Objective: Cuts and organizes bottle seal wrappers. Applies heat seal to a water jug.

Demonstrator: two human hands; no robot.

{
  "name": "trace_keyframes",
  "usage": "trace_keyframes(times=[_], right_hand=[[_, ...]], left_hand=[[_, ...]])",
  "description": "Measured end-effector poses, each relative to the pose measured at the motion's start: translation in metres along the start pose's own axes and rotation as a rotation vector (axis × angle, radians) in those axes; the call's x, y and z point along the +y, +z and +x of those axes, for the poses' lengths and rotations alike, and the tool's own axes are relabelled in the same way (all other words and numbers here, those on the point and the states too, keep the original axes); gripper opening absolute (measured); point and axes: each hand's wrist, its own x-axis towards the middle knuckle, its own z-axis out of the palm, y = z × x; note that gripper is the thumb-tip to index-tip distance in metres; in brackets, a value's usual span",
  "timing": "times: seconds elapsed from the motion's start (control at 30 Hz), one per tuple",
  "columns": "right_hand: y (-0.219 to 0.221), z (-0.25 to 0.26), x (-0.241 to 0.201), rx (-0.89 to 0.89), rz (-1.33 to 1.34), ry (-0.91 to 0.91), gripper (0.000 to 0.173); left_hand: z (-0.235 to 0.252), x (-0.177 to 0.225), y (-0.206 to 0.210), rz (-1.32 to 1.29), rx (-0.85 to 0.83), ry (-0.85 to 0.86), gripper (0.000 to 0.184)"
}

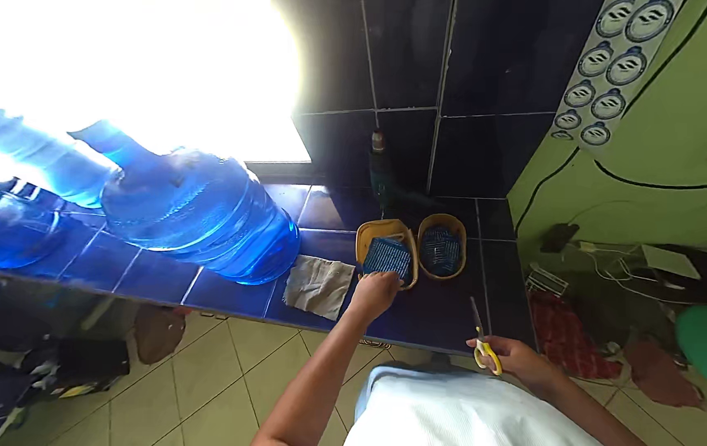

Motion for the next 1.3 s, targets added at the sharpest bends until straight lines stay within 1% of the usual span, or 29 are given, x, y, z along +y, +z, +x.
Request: trace_keyframes(times=[0.07,0.13,0.23,0.27,0.3,0.33,0.4,0.47,0.63,0.67,0.73,0.77,0.83,0.87,0.9,0.93,0.97,1.0,1.03,1.07,1.1,1.13,1.17,1.2,1.23,1.27,1.3], right_hand=[[-0.008,-0.008,0.004,0.022,0.019,-0.02,0.037],[-0.013,-0.007,0.0,0.031,0.012,-0.027,0.038],[-0.018,0.008,-0.014,0.006,-0.029,-0.082,0.042],[-0.019,0.014,-0.021,-0.007,-0.044,-0.101,0.041],[-0.018,0.02,-0.029,-0.019,-0.058,-0.115,0.039],[-0.018,0.025,-0.037,-0.024,-0.065,-0.125,0.038],[-0.016,0.032,-0.052,-0.032,-0.071,-0.129,0.037],[-0.016,0.036,-0.062,-0.045,-0.07,-0.139,0.036],[-0.006,0.047,-0.068,-0.046,-0.07,-0.155,0.036],[-0.001,0.048,-0.068,-0.041,-0.066,-0.16,0.036],[0.01,0.051,-0.07,-0.036,-0.051,-0.168,0.037],[0.017,0.052,-0.07,-0.031,-0.041,-0.174,0.037],[0.032,0.055,-0.072,-0.02,-0.034,-0.167,0.036],[0.04,0.057,-0.073,-0.012,-0.03,-0.163,0.035],[0.05,0.059,-0.077,-0.002,-0.02,-0.162,0.034],[0.06,0.06,-0.081,0.007,-0.004,-0.163,0.032],[0.07,0.062,-0.084,0.014,0.014,-0.167,0.029],[0.08,0.064,-0.088,0.012,0.03,-0.173,0.027],[0.09,0.067,-0.09,0.01,0.043,-0.183,0.027],[0.099,0.07,-0.091,0.013,0.05,-0.19,0.026],[0.107,0.073,-0.092,0.02,0.057,-0.19,0.026],[0.114,0.075,-0.092,0.029,0.061,-0.186,0.027],[0.121,0.077,-0.091,0.038,0.06,-0.179,0.027],[0.127,0.078,-0.089,0.046,0.06,-0.169,0.027],[0.132,0.079,-0.087,0.053,0.054,-0.157,0.027],[0.136,0.08,-0.085,0.059,0.04,-0.146,0.028],[0.14,0.08,-0.082,0.067,0.018,-0.136,0.028]], left_hand=[[0.01,-0.006,-0.006,-0.029,-0.013,-0.039,0.039],[0.023,-0.006,-0.005,-0.002,0.004,-0.098,0.043],[0.034,0.017,-0.001,0.09,0.027,-0.263,0.077],[0.035,0.023,-0.001,0.104,0.022,-0.315,0.083],[0.036,0.026,-0.001,0.117,0.016,-0.351,0.084],[0.036,0.026,-0.002,0.136,-0.003,-0.368,0.081],[0.033,0.021,-0.004,0.166,-0.05,-0.366,0.069],[0.026,0.018,-0.003,0.17,-0.061,-0.354,0.059],[0.016,0.016,-0.001,0.167,-0.048,-0.316,0.042],[0.013,0.011,-0.004,0.118,-0.015,-0.31,0.04],[0.007,-0.003,-0.013,-0.087,0.083,-0.291,0.039],[0.007,-0.012,-0.016,-0.253,0.131,-0.278,0.039],[0.007,-0.028,-0.017,-0.681,0.21,-0.264,0.037],[0.006,-0.032,-0.018,-0.89,0.222,-0.279,0.041],[0.004,-0.034,-0.022,-1.056,0.211,-0.302,0.049],[0.001,-0.035,-0.028,-1.184,0.188,-0.313,0.053],[-0.001,-0.036,-0.033,-1.278,0.174,-0.316,0.05],[-0.002,-0.038,-0.038,-1.336,0.174,-0.312,0.043],[-0.002,-0.041,-0.041,-1.326,0.18,-0.3,0.035],[0.0,-0.048,-0.044,-1.207,0.187,-0.263,0.029],[0.002,-0.056,-0.047,-0.967,0.182,-0.205,0.025],[0.003,-0.065,-0.053,-0.693,0.148,-0.148,0.026],[0.004,-0.072,-0.06,-0.485,0.111,-0.102,0.028],[0.005,-0.079,-0.065,-0.392,0.081,-0.085,0.03],[0.006,-0.085,-0.068,-0.397,0.057,-0.094,0.03],[0.008,-0.091,-0.07,-0.474,0.047,-0.115,0.029],[0.009,-0.097,-0.07,-0.613,0.049,-0.143,0.028]])
